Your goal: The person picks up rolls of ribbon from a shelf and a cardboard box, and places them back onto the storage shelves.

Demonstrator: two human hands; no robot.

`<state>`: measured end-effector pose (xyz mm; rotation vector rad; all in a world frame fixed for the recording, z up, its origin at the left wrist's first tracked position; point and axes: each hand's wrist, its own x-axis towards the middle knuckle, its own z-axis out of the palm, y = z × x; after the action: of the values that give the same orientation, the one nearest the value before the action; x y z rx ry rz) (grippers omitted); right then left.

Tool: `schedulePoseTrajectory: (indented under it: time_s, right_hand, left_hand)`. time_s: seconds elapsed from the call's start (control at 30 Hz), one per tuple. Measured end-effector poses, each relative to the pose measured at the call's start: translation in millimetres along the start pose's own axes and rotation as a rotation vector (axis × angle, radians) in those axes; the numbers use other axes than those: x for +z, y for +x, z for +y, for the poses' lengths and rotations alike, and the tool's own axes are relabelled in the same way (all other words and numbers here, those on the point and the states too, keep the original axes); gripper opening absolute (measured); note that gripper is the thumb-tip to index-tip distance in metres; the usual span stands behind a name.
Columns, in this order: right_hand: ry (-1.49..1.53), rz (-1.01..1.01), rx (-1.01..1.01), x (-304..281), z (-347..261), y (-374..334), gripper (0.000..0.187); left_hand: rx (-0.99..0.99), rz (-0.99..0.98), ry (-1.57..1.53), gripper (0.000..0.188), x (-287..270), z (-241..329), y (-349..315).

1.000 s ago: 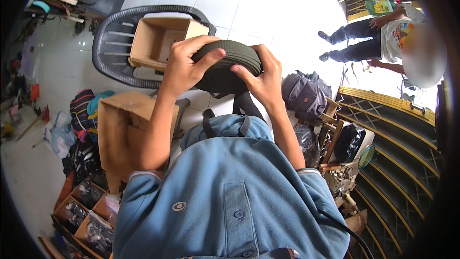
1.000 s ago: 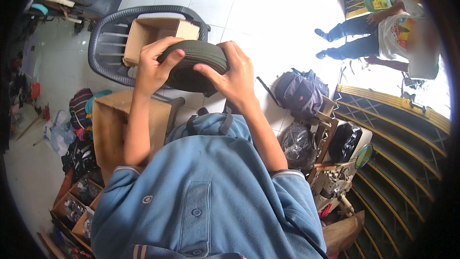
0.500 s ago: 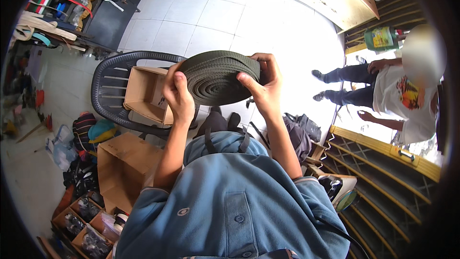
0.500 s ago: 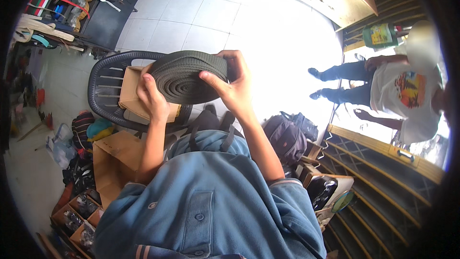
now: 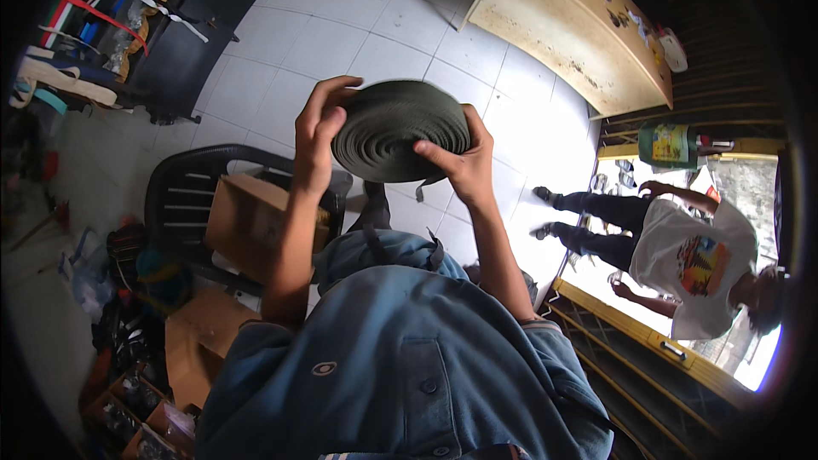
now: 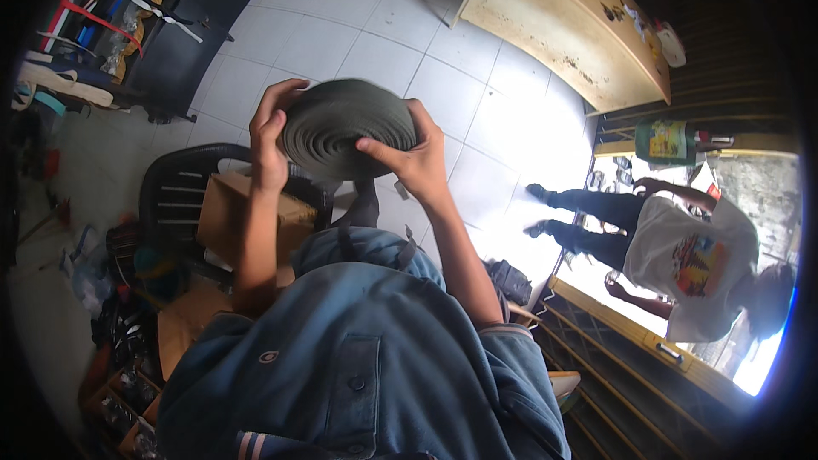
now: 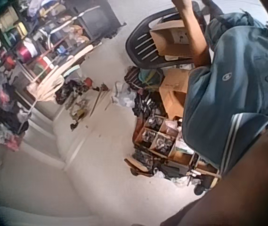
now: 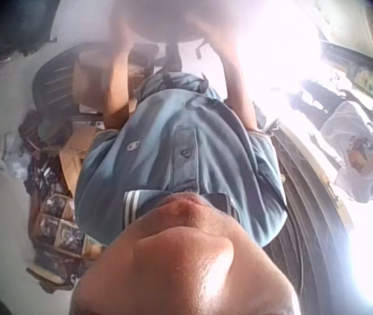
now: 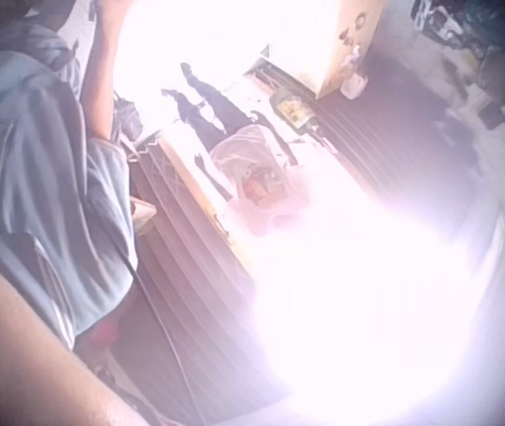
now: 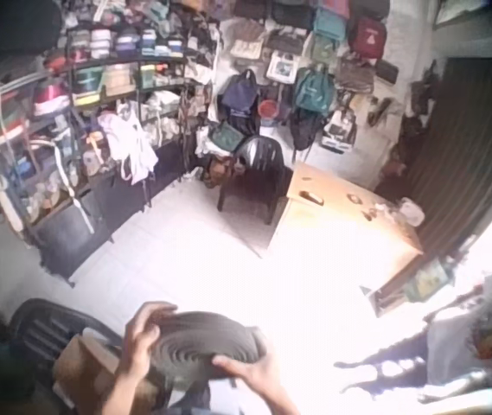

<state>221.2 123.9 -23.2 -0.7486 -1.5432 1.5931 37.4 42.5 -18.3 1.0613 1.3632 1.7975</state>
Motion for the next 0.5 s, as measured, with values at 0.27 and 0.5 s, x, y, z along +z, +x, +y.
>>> schedulePoseTrajectory:
  time_s: [0.27, 0.5]
  right_hand:
    - [0.118, -0.091, 0.078, 18, 9, 142, 0.044]
    - [0.415, 0.004, 0.055, 81, 35, 246, 0.055]
  left_hand:
    - [0.022, -0.002, 0.189, 0.025, -25, 3, 133]
    - [0.059, 0.508, -0.399, 0.046, -31, -50, 191]
